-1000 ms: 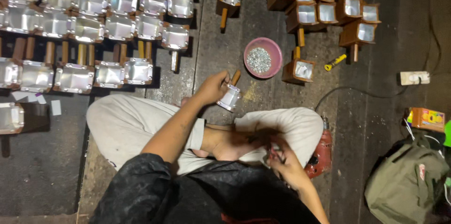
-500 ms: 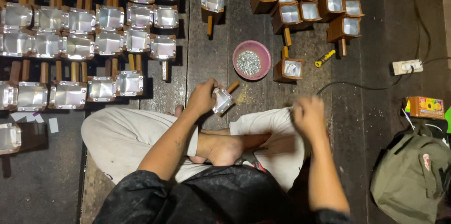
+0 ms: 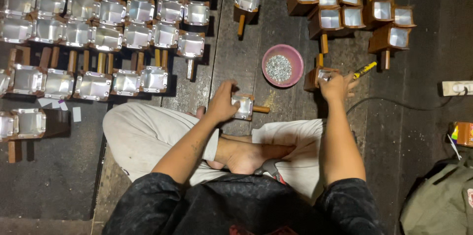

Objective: The person attaches metal plates to wooden lantern frames by inserting small screws into pre-drilled holes and tightening them using a drill and a screwdriver.

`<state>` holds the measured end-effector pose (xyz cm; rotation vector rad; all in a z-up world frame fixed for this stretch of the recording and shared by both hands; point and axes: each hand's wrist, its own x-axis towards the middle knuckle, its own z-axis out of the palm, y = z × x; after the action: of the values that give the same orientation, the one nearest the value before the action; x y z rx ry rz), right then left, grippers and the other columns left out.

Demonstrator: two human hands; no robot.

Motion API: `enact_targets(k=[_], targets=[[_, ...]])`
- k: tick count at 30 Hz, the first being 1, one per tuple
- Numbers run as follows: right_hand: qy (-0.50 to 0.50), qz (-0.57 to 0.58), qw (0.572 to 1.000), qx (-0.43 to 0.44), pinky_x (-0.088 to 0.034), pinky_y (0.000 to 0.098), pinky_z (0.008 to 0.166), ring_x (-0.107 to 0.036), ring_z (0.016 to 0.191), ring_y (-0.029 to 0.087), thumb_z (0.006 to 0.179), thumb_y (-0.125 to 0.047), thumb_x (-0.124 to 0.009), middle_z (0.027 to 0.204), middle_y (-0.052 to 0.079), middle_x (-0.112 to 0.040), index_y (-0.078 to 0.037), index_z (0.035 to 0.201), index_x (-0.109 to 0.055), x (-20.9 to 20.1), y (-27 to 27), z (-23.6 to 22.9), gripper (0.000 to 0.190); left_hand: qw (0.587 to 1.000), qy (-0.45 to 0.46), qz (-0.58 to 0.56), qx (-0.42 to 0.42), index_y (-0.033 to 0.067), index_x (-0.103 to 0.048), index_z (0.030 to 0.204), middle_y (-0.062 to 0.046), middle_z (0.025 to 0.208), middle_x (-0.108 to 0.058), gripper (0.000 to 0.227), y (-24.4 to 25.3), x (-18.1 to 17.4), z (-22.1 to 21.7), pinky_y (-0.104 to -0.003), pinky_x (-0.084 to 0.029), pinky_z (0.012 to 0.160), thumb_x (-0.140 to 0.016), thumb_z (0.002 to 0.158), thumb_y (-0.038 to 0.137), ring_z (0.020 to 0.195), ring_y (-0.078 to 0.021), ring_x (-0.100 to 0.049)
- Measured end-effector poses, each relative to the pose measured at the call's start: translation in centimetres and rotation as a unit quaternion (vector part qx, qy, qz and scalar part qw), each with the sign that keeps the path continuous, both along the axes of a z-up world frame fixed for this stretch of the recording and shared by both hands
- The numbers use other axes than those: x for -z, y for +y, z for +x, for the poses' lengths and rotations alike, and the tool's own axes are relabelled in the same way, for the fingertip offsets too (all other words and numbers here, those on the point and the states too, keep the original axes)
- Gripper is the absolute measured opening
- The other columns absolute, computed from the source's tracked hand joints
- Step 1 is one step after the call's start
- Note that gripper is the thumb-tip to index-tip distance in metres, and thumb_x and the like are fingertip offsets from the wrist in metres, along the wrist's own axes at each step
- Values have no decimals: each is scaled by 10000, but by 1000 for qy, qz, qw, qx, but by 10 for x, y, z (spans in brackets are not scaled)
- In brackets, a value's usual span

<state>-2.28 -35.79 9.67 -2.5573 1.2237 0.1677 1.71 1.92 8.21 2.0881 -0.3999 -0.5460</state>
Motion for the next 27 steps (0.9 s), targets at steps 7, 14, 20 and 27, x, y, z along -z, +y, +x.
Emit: enact_targets(k=[7,14,20,27], targets=[[-40,-3,999,-15,-320,848,967,-312,1381,501,955,-291,-692,1506,168,-409,-227,1069,-766,40,-30,3,151,991,64,-77,-85,29,-523,1271,-274,1156,-642,554,0,50,-5,-542,-521,976,-742,768,109,1142,-473,-649],[-112,-96,987,-61,-396,653,878,-556,1132,377,965,-251,-722,1143,44,-642,-212,1032,-722,55,-66,-16,77,988,-56,-119,-86,81,-686,1025,-185,870,-671,196,-4,65,-5,-483,-547,817,-688,829,90,907,-420,-692],[-312,62,890,-328,-481,562,912,-628,989,524,956,64,-655,977,298,-683,38,1074,-735,6,50,-7,145,984,-52,-127,-114,93,-717,1032,-166,872,-689,196,-7,72,-2,-472,-557,801,-711,838,118,902,-398,-699],[-208,216,865,-401,-507,473,929,-676,979,362,847,-80,-801,861,98,-739,-128,1076,-758,29,164,22,238,985,-77,-121,-99,100,-662,1156,-188,1030,-692,390,-3,56,-2,-521,-545,907,-782,787,144,1037,-436,-682]])
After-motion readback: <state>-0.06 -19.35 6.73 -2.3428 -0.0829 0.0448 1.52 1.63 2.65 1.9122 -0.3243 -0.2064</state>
